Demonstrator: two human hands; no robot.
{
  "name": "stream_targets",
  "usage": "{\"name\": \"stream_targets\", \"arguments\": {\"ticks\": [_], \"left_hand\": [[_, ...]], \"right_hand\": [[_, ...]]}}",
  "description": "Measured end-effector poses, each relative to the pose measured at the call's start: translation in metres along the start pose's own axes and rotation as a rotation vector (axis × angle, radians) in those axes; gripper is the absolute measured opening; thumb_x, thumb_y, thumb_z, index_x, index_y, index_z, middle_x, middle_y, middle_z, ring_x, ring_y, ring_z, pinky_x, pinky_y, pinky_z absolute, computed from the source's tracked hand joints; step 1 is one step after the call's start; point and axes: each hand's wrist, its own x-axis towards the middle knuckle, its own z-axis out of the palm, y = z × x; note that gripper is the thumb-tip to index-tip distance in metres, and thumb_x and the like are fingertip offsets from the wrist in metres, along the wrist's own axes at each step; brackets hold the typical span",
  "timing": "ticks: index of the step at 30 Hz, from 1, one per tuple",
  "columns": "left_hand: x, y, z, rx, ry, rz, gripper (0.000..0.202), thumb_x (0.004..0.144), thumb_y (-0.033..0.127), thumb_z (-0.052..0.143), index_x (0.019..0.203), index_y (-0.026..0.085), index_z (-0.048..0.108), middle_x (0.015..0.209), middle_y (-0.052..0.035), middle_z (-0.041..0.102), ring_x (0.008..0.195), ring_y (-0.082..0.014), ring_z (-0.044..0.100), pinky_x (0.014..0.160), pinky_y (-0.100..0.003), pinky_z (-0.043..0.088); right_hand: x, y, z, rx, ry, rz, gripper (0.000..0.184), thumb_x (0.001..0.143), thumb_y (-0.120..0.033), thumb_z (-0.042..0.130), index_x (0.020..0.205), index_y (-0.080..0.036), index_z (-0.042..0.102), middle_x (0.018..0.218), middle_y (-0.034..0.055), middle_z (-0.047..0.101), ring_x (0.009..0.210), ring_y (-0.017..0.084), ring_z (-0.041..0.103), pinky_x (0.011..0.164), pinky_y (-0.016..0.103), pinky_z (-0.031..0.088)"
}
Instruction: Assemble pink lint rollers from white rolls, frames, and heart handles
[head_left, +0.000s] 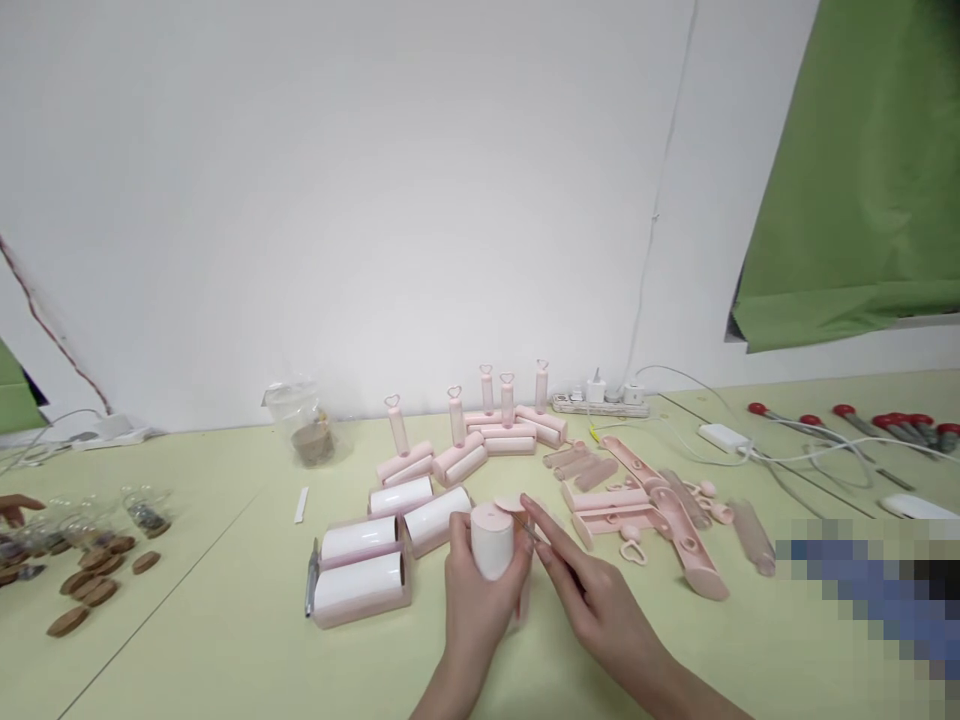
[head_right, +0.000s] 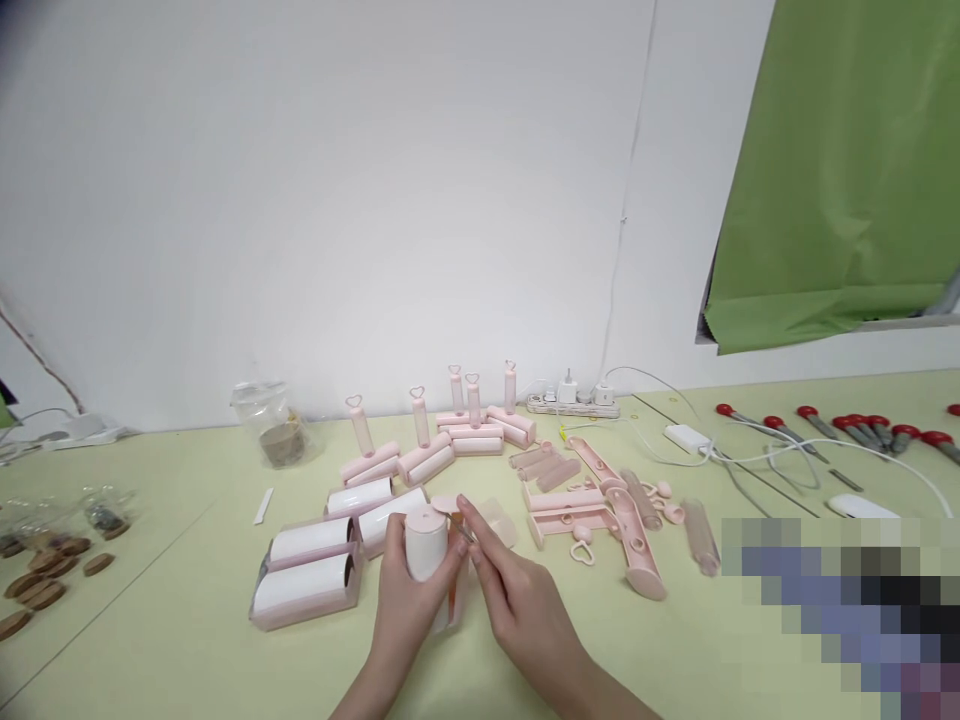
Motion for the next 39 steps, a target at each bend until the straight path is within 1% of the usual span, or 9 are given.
{"name": "stream_targets", "arguments": {"ticks": [2,5,9,13,19,23,30,34,39], "left_hand": [[0.0,0.005,-0.001,-0.064,0.032,-0.044,0.028,0.065,0.033,0.062,0.075,0.021,0.039,0.065,0.0025,0.057,0.059,-0.0154,0.057,0.053,-0.024,0.044],[0.002,0.01,-0.004,-0.112,0.067,-0.074,0.03,0.063,0.033,0.064,0.077,0.021,0.04,0.068,0.0004,0.06,0.064,-0.0166,0.058,0.059,-0.026,0.045],[-0.002,0.007,0.003,-0.164,-0.044,-0.089,0.03,0.059,0.033,0.066,0.076,0.02,0.045,0.065,0.0012,0.06,0.06,-0.0163,0.057,0.057,-0.025,0.045],[-0.003,0.002,0.012,-0.272,-0.08,-0.191,0.033,0.057,0.034,0.066,0.079,0.019,0.048,0.073,-0.0031,0.064,0.066,-0.0185,0.06,0.058,-0.027,0.047],[0.014,0.005,-0.009,-0.467,0.162,-0.276,0.037,0.065,0.041,0.062,0.087,0.021,0.039,0.061,0.0044,0.057,0.045,-0.0148,0.059,0.042,-0.026,0.047],[0.015,-0.001,-0.008,-0.438,0.022,-0.281,0.036,0.065,0.042,0.063,0.08,0.021,0.038,0.054,0.0071,0.052,0.037,-0.0111,0.053,0.036,-0.022,0.043],[0.009,-0.01,-0.002,-0.251,-0.108,-0.203,0.031,0.068,0.04,0.059,0.08,0.022,0.036,0.058,0.0077,0.049,0.041,-0.0096,0.051,0.041,-0.022,0.043],[0.011,-0.006,-0.009,-0.045,-0.119,-0.133,0.026,0.069,0.037,0.057,0.079,0.022,0.039,0.059,0.0068,0.047,0.044,-0.0109,0.051,0.042,-0.022,0.041],[0.016,-0.004,-0.017,0.193,-0.097,-0.048,0.024,0.068,0.034,0.056,0.086,0.022,0.046,0.063,0.003,0.053,0.051,-0.0151,0.053,0.048,-0.024,0.039]], "right_hand": [[0.001,-0.004,-0.003,0.028,-0.012,0.061,0.045,0.09,-0.032,0.027,0.135,-0.027,0.022,0.077,0.0008,0.063,0.056,0.013,0.055,0.055,0.022,0.045],[0.004,-0.007,-0.013,0.044,0.005,0.129,0.046,0.086,-0.038,0.036,0.129,-0.023,0.034,0.049,-0.007,0.041,0.043,0.011,0.04,0.044,0.02,0.037],[0.013,-0.001,-0.019,0.191,0.081,0.272,0.046,0.074,-0.045,0.054,0.114,-0.022,0.051,0.058,-0.0038,0.052,0.053,0.013,0.049,0.051,0.022,0.042],[0.026,0.011,-0.022,0.311,0.072,0.258,0.035,0.071,-0.045,0.055,0.093,-0.018,0.062,0.086,0.0037,0.064,0.076,0.018,0.057,0.065,0.024,0.045],[0.05,0.046,-0.069,-0.078,0.28,0.376,0.044,0.076,-0.053,0.04,0.083,-0.016,0.062,0.063,0.0013,0.058,0.058,0.016,0.053,0.05,0.023,0.039],[0.057,0.077,-0.092,-0.229,0.325,0.489,0.045,0.078,-0.053,0.036,0.081,-0.015,0.06,0.062,0.0033,0.059,0.058,0.019,0.055,0.049,0.025,0.037],[0.052,0.097,-0.092,-0.401,0.33,0.63,0.05,0.073,-0.059,0.041,0.095,-0.017,0.055,0.066,0.0081,0.063,0.067,0.028,0.058,0.054,0.03,0.036],[0.044,0.066,-0.081,-0.413,0.18,0.424,0.04,0.082,-0.054,0.029,0.088,-0.023,0.054,0.058,0.0007,0.058,0.057,0.021,0.055,0.05,0.027,0.034],[0.027,0.018,-0.04,-0.239,-0.097,0.029,0.033,0.087,-0.042,0.031,0.078,-0.022,0.056,0.064,-0.0009,0.06,0.058,0.015,0.055,0.052,0.023,0.036]]}}
